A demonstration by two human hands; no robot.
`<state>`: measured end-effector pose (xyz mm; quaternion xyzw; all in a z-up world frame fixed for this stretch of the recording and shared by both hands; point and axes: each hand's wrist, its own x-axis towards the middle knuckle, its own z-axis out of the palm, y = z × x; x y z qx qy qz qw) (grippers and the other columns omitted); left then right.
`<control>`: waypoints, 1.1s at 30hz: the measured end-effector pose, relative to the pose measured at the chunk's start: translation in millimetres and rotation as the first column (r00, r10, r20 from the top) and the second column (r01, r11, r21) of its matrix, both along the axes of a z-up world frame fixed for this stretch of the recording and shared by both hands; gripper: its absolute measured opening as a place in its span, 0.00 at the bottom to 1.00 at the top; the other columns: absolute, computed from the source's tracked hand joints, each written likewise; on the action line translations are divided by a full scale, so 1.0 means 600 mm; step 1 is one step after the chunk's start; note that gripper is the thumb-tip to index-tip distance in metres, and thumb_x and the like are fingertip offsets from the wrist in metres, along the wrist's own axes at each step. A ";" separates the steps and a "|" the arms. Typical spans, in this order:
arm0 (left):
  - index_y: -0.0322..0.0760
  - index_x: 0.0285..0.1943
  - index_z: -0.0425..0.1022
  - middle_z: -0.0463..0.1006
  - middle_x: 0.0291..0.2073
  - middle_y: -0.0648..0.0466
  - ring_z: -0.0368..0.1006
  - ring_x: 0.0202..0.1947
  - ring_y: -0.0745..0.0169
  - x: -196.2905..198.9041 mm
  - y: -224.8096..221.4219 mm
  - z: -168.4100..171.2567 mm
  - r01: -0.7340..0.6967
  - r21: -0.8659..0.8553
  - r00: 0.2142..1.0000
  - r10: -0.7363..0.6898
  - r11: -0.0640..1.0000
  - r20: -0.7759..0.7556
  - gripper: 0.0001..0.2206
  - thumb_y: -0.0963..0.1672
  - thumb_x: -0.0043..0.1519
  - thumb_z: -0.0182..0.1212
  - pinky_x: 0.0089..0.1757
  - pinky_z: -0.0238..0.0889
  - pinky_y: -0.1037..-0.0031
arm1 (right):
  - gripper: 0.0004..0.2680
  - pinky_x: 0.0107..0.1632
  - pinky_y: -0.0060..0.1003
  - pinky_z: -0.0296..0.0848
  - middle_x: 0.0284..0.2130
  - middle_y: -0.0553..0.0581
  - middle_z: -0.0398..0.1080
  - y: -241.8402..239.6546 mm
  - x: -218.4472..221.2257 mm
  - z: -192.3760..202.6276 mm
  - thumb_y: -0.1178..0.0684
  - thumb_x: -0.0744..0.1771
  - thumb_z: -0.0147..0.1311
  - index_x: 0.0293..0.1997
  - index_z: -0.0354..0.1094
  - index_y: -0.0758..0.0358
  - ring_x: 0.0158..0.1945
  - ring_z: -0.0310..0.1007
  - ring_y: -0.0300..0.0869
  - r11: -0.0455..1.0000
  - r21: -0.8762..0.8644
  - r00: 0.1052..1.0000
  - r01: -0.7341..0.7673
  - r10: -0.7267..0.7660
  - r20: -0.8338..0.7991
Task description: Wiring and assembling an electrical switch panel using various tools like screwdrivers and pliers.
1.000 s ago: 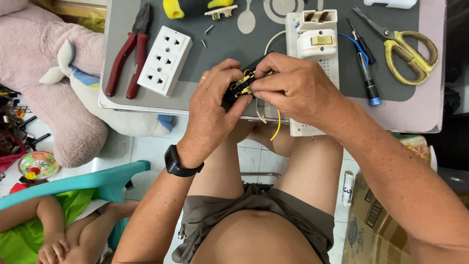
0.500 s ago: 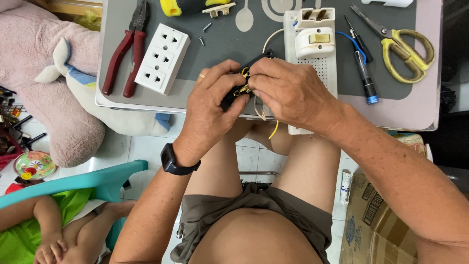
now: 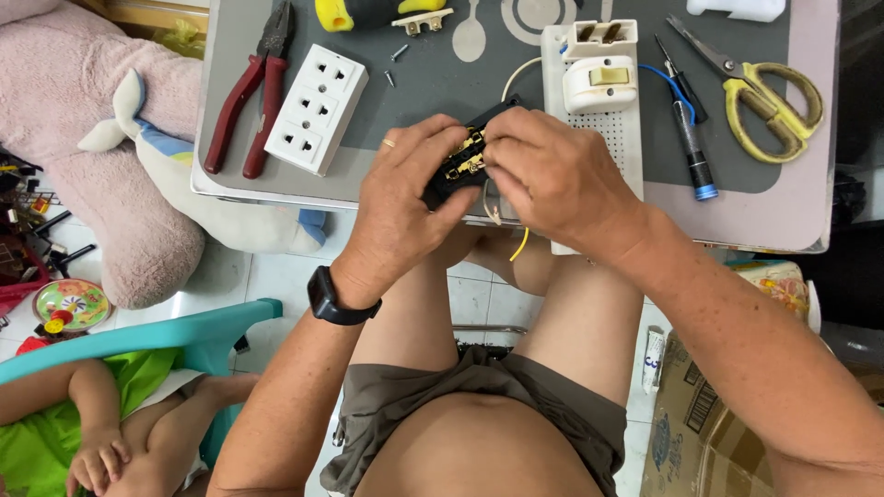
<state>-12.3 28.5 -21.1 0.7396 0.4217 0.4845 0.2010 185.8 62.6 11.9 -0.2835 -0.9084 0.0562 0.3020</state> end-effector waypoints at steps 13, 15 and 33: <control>0.39 0.56 0.73 0.75 0.49 0.52 0.69 0.50 0.50 0.008 0.007 -0.017 -0.086 0.099 0.993 0.093 0.991 -0.067 0.25 0.41 0.48 0.77 0.53 0.65 0.66 | 0.06 0.23 0.30 0.66 0.25 0.47 0.60 -0.006 -0.007 -0.017 0.61 0.65 0.53 0.26 0.64 0.58 0.24 0.68 0.42 0.960 0.253 0.985 0.122 -0.149 0.090; 0.39 0.56 0.73 0.75 0.49 0.53 0.69 0.50 0.51 0.013 0.006 -0.021 -0.099 0.110 0.991 0.108 0.989 -0.079 0.26 0.41 0.48 0.77 0.52 0.65 0.67 | 0.07 0.22 0.31 0.65 0.24 0.46 0.58 -0.007 -0.007 -0.021 0.61 0.64 0.53 0.25 0.62 0.57 0.23 0.67 0.42 0.947 0.291 0.983 0.135 -0.164 0.079; 0.33 0.60 0.70 0.75 0.48 0.43 0.71 0.51 0.45 0.024 0.004 -0.028 -0.214 0.160 0.967 0.232 0.964 -0.106 0.29 0.39 0.48 0.75 0.53 0.67 0.63 | 0.05 0.22 0.36 0.67 0.20 0.51 0.59 0.000 -0.018 0.001 0.64 0.62 0.53 0.27 0.65 0.60 0.19 0.67 0.48 0.992 0.099 0.997 0.081 -0.080 -0.016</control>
